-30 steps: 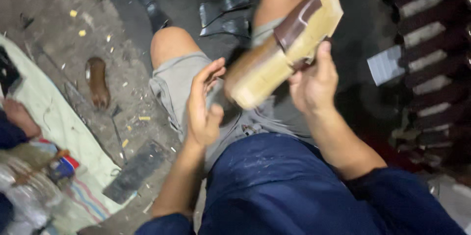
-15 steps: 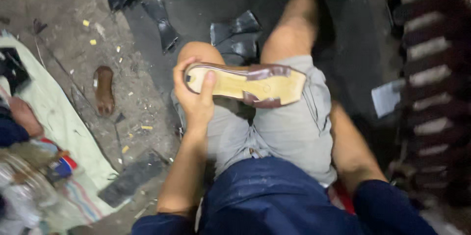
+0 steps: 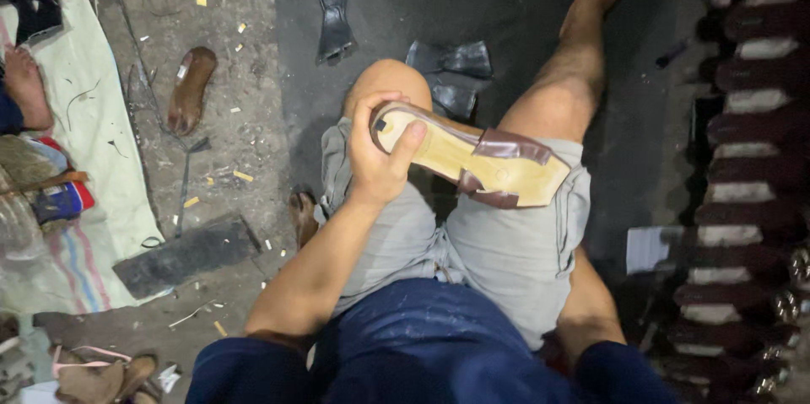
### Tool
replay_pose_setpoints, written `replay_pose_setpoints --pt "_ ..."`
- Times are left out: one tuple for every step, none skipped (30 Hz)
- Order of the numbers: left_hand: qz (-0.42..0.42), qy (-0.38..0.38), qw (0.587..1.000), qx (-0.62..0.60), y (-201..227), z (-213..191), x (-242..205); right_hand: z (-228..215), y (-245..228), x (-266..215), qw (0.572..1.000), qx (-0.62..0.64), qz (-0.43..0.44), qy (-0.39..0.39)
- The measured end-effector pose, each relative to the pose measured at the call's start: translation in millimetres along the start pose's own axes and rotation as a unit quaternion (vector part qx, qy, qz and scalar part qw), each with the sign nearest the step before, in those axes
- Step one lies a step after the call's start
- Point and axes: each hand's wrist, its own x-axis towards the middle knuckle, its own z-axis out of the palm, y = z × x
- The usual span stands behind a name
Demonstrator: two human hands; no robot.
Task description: The person assembles brown leather sandals by attaching straps to wooden shoe lasts. They repeatedly position the straps, hammer them into place, and adjust the fit. The process is repeated for multiple sandals in a workshop setting.
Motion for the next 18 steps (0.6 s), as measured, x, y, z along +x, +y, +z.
replay_pose_setpoints --pt "0.0 -0.009 1.0 0.01 1 -3 0 -9 4 -10 1.0 0.01 0.0 0.014" --pt "-0.015 -0.018 1.0 0.013 1 -3 1 -28 3 -21 0.999 0.019 -0.005 0.033" --pt "-0.03 -0.028 0.999 0.016 1 -4 2 -43 1 -31 0.998 0.026 -0.008 0.055" --pt "-0.043 -0.037 0.998 0.02 1 -4 4 -58 -4 -40 0.996 0.033 -0.017 0.075" --pt "-0.008 -0.046 0.998 0.038 2 -4 5 -72 -12 -49 0.995 0.033 -0.033 0.093" --pt "0.033 -0.057 0.996 0.055 3 -6 8 -80 -24 -59 0.992 0.034 -0.056 0.11" --pt "0.074 -0.069 0.992 0.072 4 -8 10 -86 -36 -72 0.988 0.037 -0.079 0.126" --pt "0.076 -0.077 0.991 0.078 6 -8 12 -90 -51 -88 0.983 0.032 -0.118 0.138" --pt "0.077 -0.086 0.99 0.083 7 -8 14 -93 -65 -108 0.975 0.024 -0.16 0.152" --pt "0.077 -0.092 0.989 0.089 6 -7 14 -96 -78 -130 0.965 0.009 -0.202 0.167" --pt "0.058 -0.09 0.99 0.087 5 -6 14 -96 -87 -155 0.944 -0.017 -0.266 0.193" --pt "0.039 -0.086 0.992 0.085 4 -4 13 -98 -95 -180 0.903 -0.08 -0.358 0.224" --pt "0.02 -0.081 0.993 0.084 3 -2 13 -91 -98 -191 0.881 -0.128 -0.395 0.226" --pt "0.011 -0.083 0.995 0.054 1 0 11 -86 -102 -201 0.856 -0.174 -0.431 0.228" --pt "0.001 -0.084 0.996 0.024 0 2 11 -73 -100 -203 0.861 -0.203 -0.417 0.209" --pt "-0.003 -0.083 0.997 -0.007 -2 3 11 -59 -100 -199 0.863 -0.231 -0.407 0.187" --pt "0.001 -0.085 0.996 -0.009 -3 3 10 -42 -99 -193 0.864 -0.259 -0.398 0.165" --pt "0.004 -0.084 0.996 -0.009 -3 2 9 -26 -101 -192 0.865 -0.287 -0.387 0.14"
